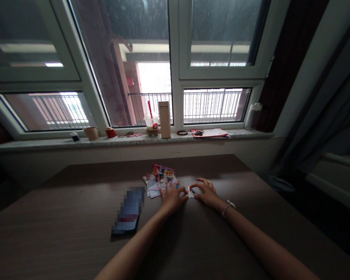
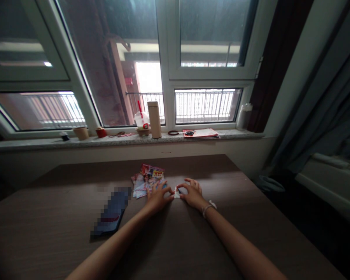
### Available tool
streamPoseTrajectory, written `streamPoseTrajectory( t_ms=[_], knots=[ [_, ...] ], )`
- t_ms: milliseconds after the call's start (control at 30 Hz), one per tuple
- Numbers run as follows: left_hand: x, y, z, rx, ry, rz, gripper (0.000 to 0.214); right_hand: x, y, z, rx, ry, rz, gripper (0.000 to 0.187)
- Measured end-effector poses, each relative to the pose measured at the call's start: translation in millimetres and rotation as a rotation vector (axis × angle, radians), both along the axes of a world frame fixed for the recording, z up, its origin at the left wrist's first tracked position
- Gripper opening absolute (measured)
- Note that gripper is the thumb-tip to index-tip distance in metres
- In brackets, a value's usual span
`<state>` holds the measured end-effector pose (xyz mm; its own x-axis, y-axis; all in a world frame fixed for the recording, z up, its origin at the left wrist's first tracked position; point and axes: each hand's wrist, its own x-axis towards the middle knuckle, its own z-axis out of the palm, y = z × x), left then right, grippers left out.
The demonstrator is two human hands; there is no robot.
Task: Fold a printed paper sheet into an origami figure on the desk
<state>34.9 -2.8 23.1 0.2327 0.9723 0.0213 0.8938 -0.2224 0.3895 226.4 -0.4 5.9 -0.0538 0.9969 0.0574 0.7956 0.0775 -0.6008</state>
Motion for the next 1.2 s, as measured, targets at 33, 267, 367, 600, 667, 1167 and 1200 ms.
streamPoseTrajectory(
  t_ms=[33, 267, 367, 600, 667, 1167, 1200],
  knots=[
    [0.0, 0.0, 0.2, -0.001, 0.002, 0.000, 0.022, 0.5, 0.0, 0.2, -0.003, -0.005, 0.005, 0.037],
    [0.3, -0.7, 1.8, -0.005, 0.001, 0.007, 0.023, 4.1, 1.5, -2.3, -0.003, 0.000, 0.025, 0.037],
    [0.2, -0.6, 1.7, -0.002, -0.002, 0.011, 0.022, 5.2, 2.4, -2.9, -0.003, -0.002, 0.034, 0.038],
    [0.4, -0.3, 2.0, -0.014, -0.001, 0.019, 0.022, 8.6, 4.8, -3.6, -0.030, -0.006, 0.065, 0.043],
    [0.4, -0.2, 1.2, -0.010, -0.003, 0.019, 0.022, 9.8, 5.2, -3.9, -0.031, -0.007, 0.077, 0.044],
    [0.9, -5.9, -6.3, 0.098, 0.013, -0.004, 0.021, 14.5, -5.6, -4.9, 0.079, 0.069, 0.115, 0.034],
    [0.7, -6.8, -7.7, 0.119, 0.013, -0.009, 0.021, 14.5, -7.4, -6.0, 0.103, 0.074, 0.120, 0.032]
  ],
)
